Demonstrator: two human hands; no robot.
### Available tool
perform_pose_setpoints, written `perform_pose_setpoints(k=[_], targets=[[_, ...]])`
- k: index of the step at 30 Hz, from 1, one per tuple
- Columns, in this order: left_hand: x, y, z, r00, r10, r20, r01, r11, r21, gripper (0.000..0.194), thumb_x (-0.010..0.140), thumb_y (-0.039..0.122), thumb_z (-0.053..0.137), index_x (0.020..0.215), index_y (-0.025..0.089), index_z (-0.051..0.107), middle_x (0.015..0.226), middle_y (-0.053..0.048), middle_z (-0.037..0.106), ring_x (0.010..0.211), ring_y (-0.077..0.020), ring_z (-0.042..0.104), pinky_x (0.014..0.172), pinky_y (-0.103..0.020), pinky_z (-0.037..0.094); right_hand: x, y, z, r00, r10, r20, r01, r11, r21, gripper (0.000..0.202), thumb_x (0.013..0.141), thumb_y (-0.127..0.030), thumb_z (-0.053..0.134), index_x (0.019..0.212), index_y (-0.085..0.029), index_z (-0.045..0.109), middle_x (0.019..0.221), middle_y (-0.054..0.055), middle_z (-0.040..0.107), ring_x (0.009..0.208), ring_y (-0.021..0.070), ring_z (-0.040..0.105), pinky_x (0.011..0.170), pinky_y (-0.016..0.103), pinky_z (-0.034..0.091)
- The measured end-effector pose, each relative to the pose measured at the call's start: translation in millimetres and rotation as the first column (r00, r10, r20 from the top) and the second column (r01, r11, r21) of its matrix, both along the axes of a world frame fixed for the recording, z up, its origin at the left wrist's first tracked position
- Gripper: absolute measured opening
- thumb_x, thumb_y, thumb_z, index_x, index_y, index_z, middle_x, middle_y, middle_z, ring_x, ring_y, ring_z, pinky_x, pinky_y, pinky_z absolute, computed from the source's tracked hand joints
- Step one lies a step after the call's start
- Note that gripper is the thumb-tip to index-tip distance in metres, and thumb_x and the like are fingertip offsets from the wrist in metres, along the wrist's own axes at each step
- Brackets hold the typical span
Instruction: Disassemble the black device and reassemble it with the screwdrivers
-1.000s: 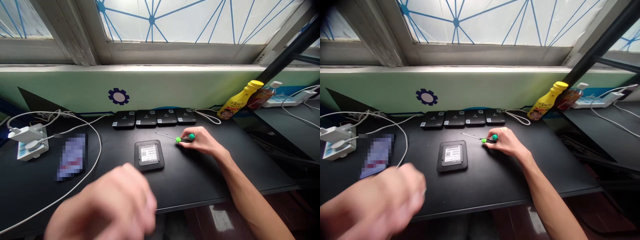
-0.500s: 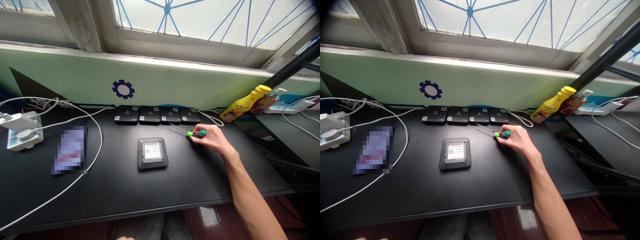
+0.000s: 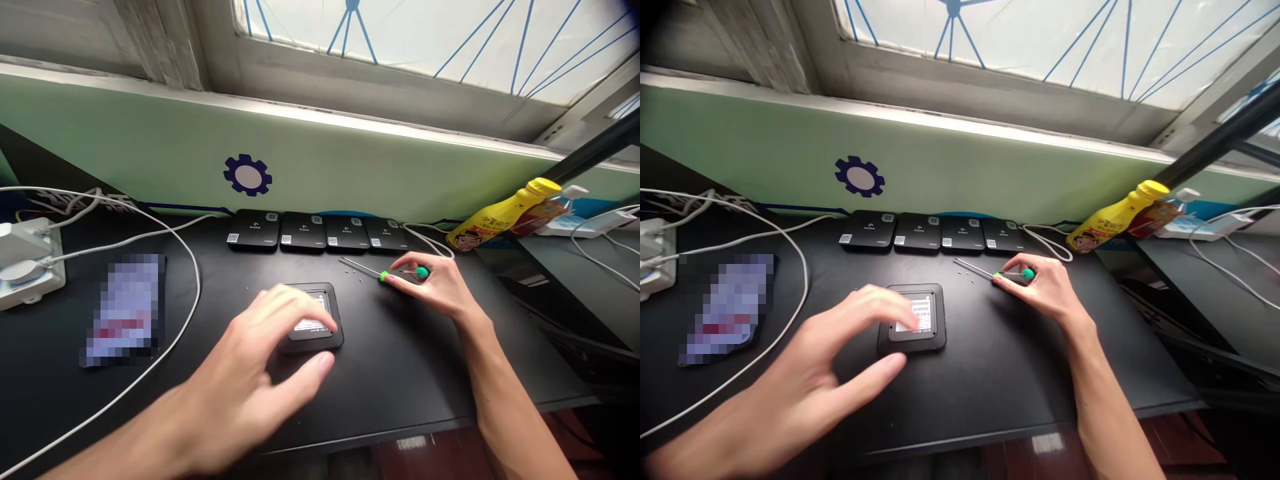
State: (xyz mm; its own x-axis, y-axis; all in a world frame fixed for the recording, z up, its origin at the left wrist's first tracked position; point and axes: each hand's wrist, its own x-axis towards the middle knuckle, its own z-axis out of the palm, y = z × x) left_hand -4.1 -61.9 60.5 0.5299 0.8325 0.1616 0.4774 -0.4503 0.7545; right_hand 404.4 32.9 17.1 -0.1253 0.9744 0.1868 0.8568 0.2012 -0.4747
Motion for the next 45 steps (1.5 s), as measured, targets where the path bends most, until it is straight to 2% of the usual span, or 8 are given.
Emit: perform_pose_setpoints(k=[4,8,13,19,25,29,35,45], targets=[[19,47,-29.6,0.982,-0.002,-0.189,0.024,0.993,0.113,0.088,0.089,0.049,0.090,0.165,0.030,0.049,0.172,-0.016,0.047,0.156,-0.0443,0.046,0.128,-0.068,0.046,-3,-1,0.6,0.999,0.023,-0.049,-0.017,0.993,0.114,0.035,0.091,-0.062,0.087,0.102,-0.029,0.084,0.097,0.003,0.080,0.082,0.0229,0.069,0.073,0.037,0.052],[17,54,-57.8,0.975,-0.027,-0.219,0.053,0.992,0.113,0.108,0.085,0.051,0.092,0.174,0.032,0.033,0.173,-0.018,0.043,0.158,-0.0451,0.042,0.127,-0.069,0.044,-9,-5,3.5,0.994,0.019,-0.110,0.000,0.986,0.168,0.034,0.093,-0.056,0.086,0.113,-0.029,0.083,0.101,0.004,0.077,0.086,0.0232,0.069,0.075,0.037,0.054],[13,53,-64.1,0.984,-0.048,-0.172,0.055,0.998,0.038,0.111,0.082,0.049,0.095,0.173,0.032,0.033,0.163,-0.015,0.052,0.147,-0.0398,0.050,0.122,-0.063,0.050,-18,-9,7.0,0.980,0.069,-0.188,-0.049,0.993,0.111,0.049,0.093,-0.055,0.085,0.134,-0.029,0.076,0.103,0.003,0.070,0.085,0.0211,0.064,0.075,0.035,0.052],[5,61,-64.6,0.990,-0.108,-0.091,0.108,0.994,-0.001,0.115,0.080,0.044,0.098,0.173,0.033,0.033,0.165,-0.014,0.053,0.150,-0.0408,0.049,0.125,-0.063,0.050,-34,-30,13.7,0.887,0.083,-0.453,-0.140,0.986,-0.094,0.038,0.116,-0.056,0.048,0.131,-0.029,0.071,0.092,0.000,0.065,0.081,0.0194,0.060,0.072,0.033,0.047],[-2,66,-56.2,0.956,-0.272,-0.110,0.272,0.962,-0.020,0.109,0.078,0.037,0.098,0.171,0.034,0.042,0.171,-0.011,0.048,0.158,-0.0389,0.045,0.132,-0.058,0.045,-57,-96,35.8,0.952,0.159,-0.261,-0.223,0.946,-0.237,0.020,0.111,-0.045,0.070,0.125,-0.034,0.077,0.120,-0.001,0.079,0.108,0.0198,0.072,0.095,0.031,0.052],[5,59,-56.4,0.945,-0.257,-0.202,0.273,0.960,0.059,0.105,0.081,0.050,0.096,0.173,0.036,0.046,0.179,-0.011,0.041,0.163,-0.0417,0.038,0.133,-0.061,0.042,-65,-127,39.2,0.966,0.133,-0.221,-0.200,0.928,-0.315,0.020,0.111,-0.047,0.069,0.124,-0.037,0.079,0.119,-0.002,0.080,0.106,0.0190,0.074,0.092,0.031,0.053],[14,55,-64.5,0.921,-0.255,-0.293,0.319,0.928,0.194,0.079,0.092,0.061,0.087,0.164,0.043,0.060,0.181,-0.008,0.045,0.164,-0.0426,0.040,0.135,-0.066,0.032,-68,-139,42.0,0.964,0.067,-0.256,-0.161,0.917,-0.366,0.021,0.109,-0.050,0.071,0.117,-0.033,0.082,0.117,-0.002,0.081,0.106,0.0197,0.076,0.093,0.031,0.054],[12,53,-67.4,0.934,-0.237,-0.266,0.297,0.930,0.216,0.079,0.091,0.054,0.091,0.164,0.045,0.062,0.179,-0.007,0.047,0.161,-0.0428,0.044,0.131,-0.063,0.040,-67,-150,53.7,0.976,0.167,-0.141,-0.208,0.909,-0.362,0.025,0.114,-0.049,0.063,0.128,-0.035,0.078,0.115,0.003,0.073,0.097,0.0203,0.072,0.088,0.034,0.055]])
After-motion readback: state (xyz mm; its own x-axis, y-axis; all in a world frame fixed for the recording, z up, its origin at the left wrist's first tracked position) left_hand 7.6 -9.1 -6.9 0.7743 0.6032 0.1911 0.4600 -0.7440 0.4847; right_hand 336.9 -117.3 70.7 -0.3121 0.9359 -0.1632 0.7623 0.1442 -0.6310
